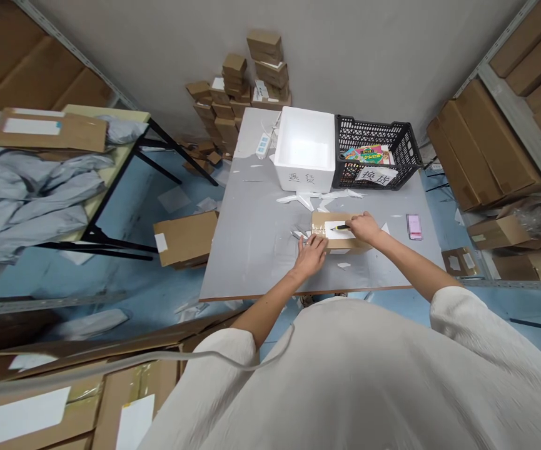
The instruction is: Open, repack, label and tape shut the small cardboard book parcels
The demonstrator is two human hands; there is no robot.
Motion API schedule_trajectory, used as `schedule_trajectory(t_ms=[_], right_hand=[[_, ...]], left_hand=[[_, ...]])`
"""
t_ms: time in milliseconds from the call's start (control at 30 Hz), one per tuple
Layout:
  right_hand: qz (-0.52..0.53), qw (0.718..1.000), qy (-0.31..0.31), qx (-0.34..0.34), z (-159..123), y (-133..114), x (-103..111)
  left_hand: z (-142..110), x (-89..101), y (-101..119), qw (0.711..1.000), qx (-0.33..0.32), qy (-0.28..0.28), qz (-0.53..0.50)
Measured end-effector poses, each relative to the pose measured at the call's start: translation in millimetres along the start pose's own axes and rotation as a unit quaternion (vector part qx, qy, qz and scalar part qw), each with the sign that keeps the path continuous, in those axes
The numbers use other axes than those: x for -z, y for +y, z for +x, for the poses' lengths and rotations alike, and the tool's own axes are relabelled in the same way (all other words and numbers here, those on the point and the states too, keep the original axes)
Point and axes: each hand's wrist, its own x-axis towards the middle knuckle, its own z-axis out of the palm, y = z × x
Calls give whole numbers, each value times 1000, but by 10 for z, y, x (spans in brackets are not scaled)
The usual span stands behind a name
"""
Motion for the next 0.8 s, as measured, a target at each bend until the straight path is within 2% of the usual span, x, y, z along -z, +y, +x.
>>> schedule_trajectory(t_ms=[267,800], right_hand=[[-2,1000,17,-10,-72,143,-136],[19,1000,5,-22,-283,500,-287]], left_hand=[[79,-4,43,1000,14,0,19],[124,-39,109,997,51,-1,50]])
